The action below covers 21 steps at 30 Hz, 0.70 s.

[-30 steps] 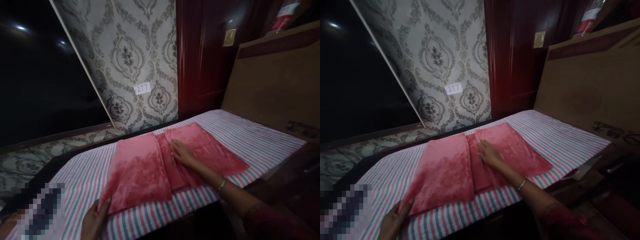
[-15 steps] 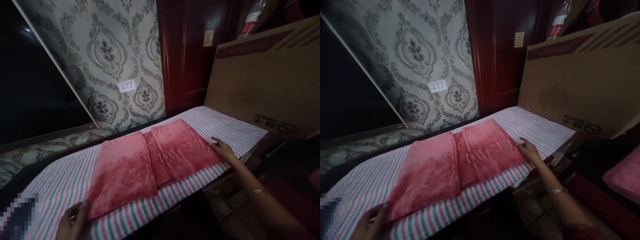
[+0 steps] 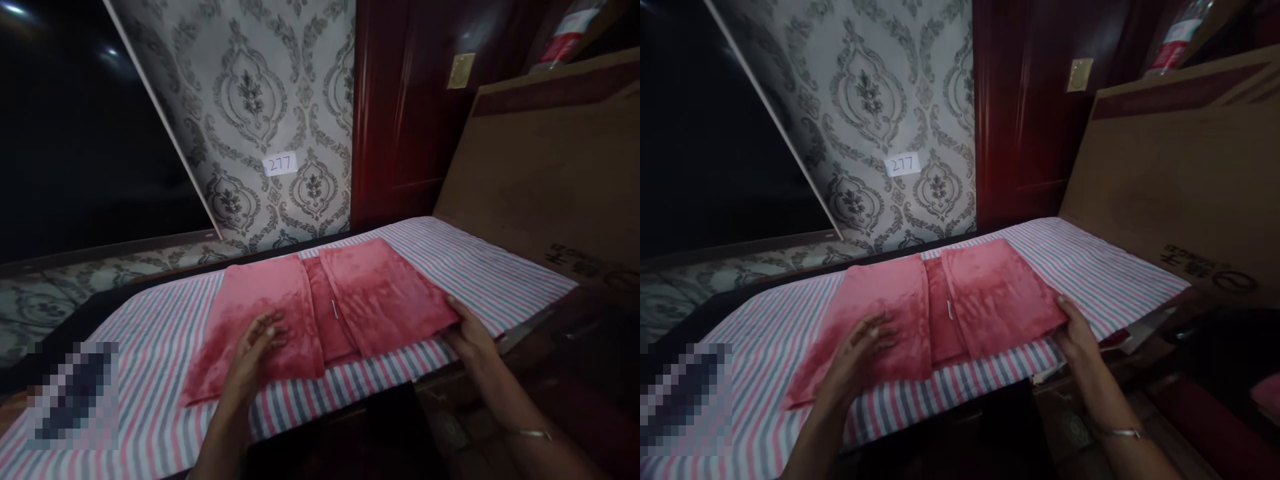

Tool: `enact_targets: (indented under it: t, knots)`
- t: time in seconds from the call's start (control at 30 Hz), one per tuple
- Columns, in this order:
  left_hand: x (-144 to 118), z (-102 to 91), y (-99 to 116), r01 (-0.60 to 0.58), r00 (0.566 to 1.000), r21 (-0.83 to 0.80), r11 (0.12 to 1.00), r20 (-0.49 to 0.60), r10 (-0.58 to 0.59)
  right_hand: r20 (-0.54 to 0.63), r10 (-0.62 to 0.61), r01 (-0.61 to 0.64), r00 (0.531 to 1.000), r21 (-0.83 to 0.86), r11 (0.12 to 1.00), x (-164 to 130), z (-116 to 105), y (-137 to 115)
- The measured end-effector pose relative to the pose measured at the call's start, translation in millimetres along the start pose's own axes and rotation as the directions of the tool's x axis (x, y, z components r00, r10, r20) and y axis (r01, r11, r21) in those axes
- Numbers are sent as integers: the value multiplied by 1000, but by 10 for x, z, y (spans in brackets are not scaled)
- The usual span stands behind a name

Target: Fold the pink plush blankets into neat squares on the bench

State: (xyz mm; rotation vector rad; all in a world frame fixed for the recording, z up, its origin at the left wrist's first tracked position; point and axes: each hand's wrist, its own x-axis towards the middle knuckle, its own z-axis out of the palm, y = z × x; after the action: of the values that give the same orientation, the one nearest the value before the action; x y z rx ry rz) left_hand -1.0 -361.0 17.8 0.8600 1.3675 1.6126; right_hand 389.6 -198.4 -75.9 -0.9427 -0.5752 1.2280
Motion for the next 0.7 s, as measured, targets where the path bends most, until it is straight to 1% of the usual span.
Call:
enact_targets:
  t: [0.03,0.1,0.17,0.23,0.27,0.3,0.33,0.37,0.4,0.43,0.47,0.5,0.53,0.57,0.63,0.67,0.7]
  knots:
    - [9,15,-15,-2,1000,-22,1000,7,3,-15,17,-16,1000,37,999,-70,35,44]
    - [10,-28,-47,-25,999,-48,999,-22,24,-66,30,-26,997,56,998,-179,87,109]
    - [-1,-158,-70,-85,989,-70,994,-126,76,-107,-2,3,994,6,1000,-219,130,135]
    - [-13,-347,-71,-167,953,-117,979,-272,130,-161,-45,34,986,-71,997,-193,209,109]
    - [-17,-451,-62,-199,933,-156,967,-332,138,-182,-77,58,980,-108,992,-167,281,73]
    - [-18,-552,-47,-216,921,-205,955,-368,129,-187,-120,93,975,-147,985,-144,383,20]
    - [-17,-646,-26,-215,920,-258,942,-376,107,-172,-177,142,969,-194,971,-131,522,-48]
    - [-12,-727,-2,-196,930,-312,930,-359,75,-130,-245,206,961,-258,944,-136,698,-129]
    - [-3,-791,25,-165,943,-359,918,-329,41,-59,-315,279,947,-328,902,-166,910,-217]
    - [9,-839,53,-130,955,-399,908,-297,6,45,-374,359,926,-412,837,-224,1155,-302]
    - [24,-869,81,-97,963,-432,897,-268,-25,161,-422,442,892,-504,742,-313,1423,-374]
    - [39,-886,108,-72,968,-462,884,-245,-49,284,-456,534,843,-544,647,-431,1703,-423]
    - [54,-894,133,-56,970,-490,870,-232,-68,429,-466,633,774,-532,563,-576,1981,-440]
    - [66,-896,155,-47,971,-516,855,-225,-82,545,-460,712,700,-484,509,-744,2244,-421]
    - [76,-902,185,-38,970,-566,824,-218,-105,726,-383,799,572,-387,461,-1128,2672,-273]
    - [72,-911,191,-34,970,-590,807,-215,-117,800,-328,827,503,-335,451,-1331,2820,-156]
    - [61,-924,193,-28,969,-613,790,-212,-130,867,-266,852,421,-278,444,-1528,2919,-22]
